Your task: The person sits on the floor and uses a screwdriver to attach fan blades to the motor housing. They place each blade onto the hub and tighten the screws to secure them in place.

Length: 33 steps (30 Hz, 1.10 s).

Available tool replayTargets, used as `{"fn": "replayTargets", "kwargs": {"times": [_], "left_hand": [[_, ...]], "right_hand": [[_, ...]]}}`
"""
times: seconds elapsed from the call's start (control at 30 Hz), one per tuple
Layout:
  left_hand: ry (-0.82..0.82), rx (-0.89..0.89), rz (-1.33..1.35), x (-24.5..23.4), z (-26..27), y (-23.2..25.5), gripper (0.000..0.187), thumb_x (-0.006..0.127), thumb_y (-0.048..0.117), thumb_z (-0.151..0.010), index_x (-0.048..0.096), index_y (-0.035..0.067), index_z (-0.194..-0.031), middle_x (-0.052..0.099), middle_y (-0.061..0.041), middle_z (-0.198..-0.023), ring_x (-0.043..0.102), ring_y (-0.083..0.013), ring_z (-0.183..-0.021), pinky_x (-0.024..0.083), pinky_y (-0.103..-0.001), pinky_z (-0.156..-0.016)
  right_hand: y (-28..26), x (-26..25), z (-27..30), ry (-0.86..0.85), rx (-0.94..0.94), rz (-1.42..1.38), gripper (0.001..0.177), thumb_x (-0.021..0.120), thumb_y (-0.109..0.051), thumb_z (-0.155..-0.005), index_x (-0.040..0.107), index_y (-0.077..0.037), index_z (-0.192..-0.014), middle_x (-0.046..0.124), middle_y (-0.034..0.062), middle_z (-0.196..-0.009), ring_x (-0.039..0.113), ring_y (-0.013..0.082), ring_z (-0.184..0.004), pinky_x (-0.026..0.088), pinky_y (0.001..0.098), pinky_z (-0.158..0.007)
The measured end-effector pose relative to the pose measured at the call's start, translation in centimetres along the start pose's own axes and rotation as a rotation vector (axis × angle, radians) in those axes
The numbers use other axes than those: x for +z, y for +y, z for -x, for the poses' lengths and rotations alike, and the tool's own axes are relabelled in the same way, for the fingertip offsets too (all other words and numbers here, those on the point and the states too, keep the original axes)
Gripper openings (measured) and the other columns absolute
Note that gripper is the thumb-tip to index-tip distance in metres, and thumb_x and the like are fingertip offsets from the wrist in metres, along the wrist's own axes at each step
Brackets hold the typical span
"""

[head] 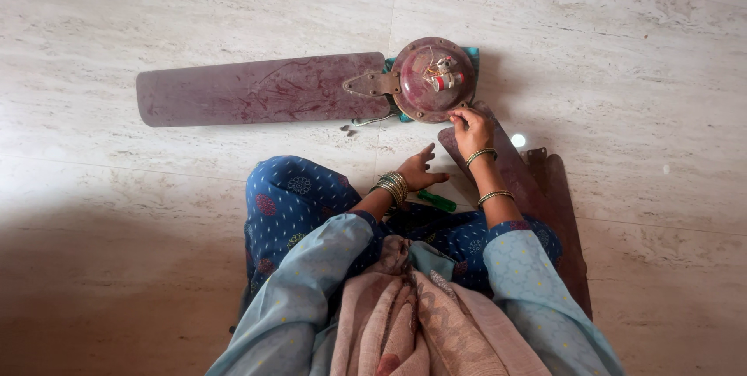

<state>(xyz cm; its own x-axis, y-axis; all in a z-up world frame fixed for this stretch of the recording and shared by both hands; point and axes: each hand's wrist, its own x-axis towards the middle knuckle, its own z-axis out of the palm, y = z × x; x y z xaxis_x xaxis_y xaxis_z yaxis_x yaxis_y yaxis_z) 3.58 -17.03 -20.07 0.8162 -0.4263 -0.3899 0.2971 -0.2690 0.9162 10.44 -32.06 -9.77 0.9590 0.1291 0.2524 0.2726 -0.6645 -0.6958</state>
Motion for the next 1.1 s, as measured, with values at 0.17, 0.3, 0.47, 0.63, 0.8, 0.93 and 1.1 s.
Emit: {"fn": "replayTargets", "kwargs": {"times": [0.17,0.3,0.47,0.63,0.8,0.93,1.1], "left_hand": [[-0.066,0.062,0.171,0.7,-1.0,-0.7,0.129,0.09,0.039,-0.076,0.002,0.002,-0.163,0.029,-0.032,-0.162,0.037,-0.0384,-0.149,0.041,-0.042,-0.117],[-0.124,-0.054,0.244,0.4,-1.0,0.1,0.13,0.087,0.036,-0.071,-0.001,0.013,-0.164,0.028,-0.028,-0.162,0.041,-0.0389,-0.144,0.044,-0.043,-0.112],[-0.152,-0.064,0.246,0.0,-0.2,1.1,0.132,0.086,0.037,-0.071,-0.004,0.014,-0.164,0.03,-0.03,-0.16,0.048,-0.0372,-0.143,0.047,-0.041,-0.111],[-0.142,-0.037,0.195,-0.3,0.2,1.4,0.131,0.087,0.039,-0.073,-0.002,0.013,-0.165,0.04,-0.03,-0.156,0.042,-0.0344,-0.146,0.046,-0.041,-0.111],[-0.139,-0.035,0.135,-0.3,0.2,1.4,0.128,0.086,0.041,-0.075,-0.001,0.012,-0.165,0.046,-0.028,-0.154,0.043,-0.035,-0.146,0.041,-0.041,-0.115],[-0.145,-0.028,0.146,-0.3,0.0,1.3,0.128,0.086,0.042,-0.074,-0.001,0.011,-0.164,0.049,-0.027,-0.152,0.045,-0.0346,-0.145,0.041,-0.041,-0.115],[-0.151,-0.027,0.146,-0.4,-0.1,1.3,0.128,0.085,0.043,-0.075,-0.001,0.011,-0.165,0.051,-0.027,-0.149,0.047,-0.0345,-0.143,0.044,-0.041,-0.113]], "right_hand": [[0.4,0.0,-0.2,-0.021,-0.028,0.059,0.017,0.066,0.003,-0.092,0.075,0.0,-0.106,0.076,0.0136,-0.096,0.076,0.0253,-0.089,0.057,0.0345,-0.079],[0.7,0.0,-0.5,0.0,-0.07,0.055,0.012,0.067,0.002,-0.093,0.075,0.001,-0.102,0.075,0.0142,-0.1,0.076,0.0244,-0.089,0.059,0.0332,-0.079],[1.0,-0.4,-0.2,-0.001,-0.049,0.012,0.011,0.069,0.0,-0.093,0.075,0.001,-0.103,0.076,0.0129,-0.098,0.076,0.0242,-0.089,0.059,0.0332,-0.078],[1.3,-0.1,-0.3,0.013,-0.118,0.056,0.01,0.071,0.0,-0.092,0.076,0.001,-0.102,0.076,0.0135,-0.098,0.074,0.0268,-0.089,0.058,0.0357,-0.079],[1.8,0.0,-0.7,-0.055,-0.116,0.105,0.012,0.069,-0.001,-0.093,0.076,0.0,-0.103,0.075,0.0139,-0.101,0.074,0.0274,-0.09,0.059,0.0359,-0.079],[2.2,-0.3,-0.9,-0.103,-0.134,0.137,0.015,0.065,-0.001,-0.095,0.076,-0.001,-0.105,0.074,0.0134,-0.103,0.072,0.0295,-0.092,0.058,0.0384,-0.081],[1.9,-0.4,-2.0,-0.155,-0.18,0.402,0.009,0.072,-0.014,-0.091,0.078,-0.007,-0.092,0.074,0.0103,-0.094,0.066,0.0336,-0.092,0.054,0.0451,-0.084]]}}
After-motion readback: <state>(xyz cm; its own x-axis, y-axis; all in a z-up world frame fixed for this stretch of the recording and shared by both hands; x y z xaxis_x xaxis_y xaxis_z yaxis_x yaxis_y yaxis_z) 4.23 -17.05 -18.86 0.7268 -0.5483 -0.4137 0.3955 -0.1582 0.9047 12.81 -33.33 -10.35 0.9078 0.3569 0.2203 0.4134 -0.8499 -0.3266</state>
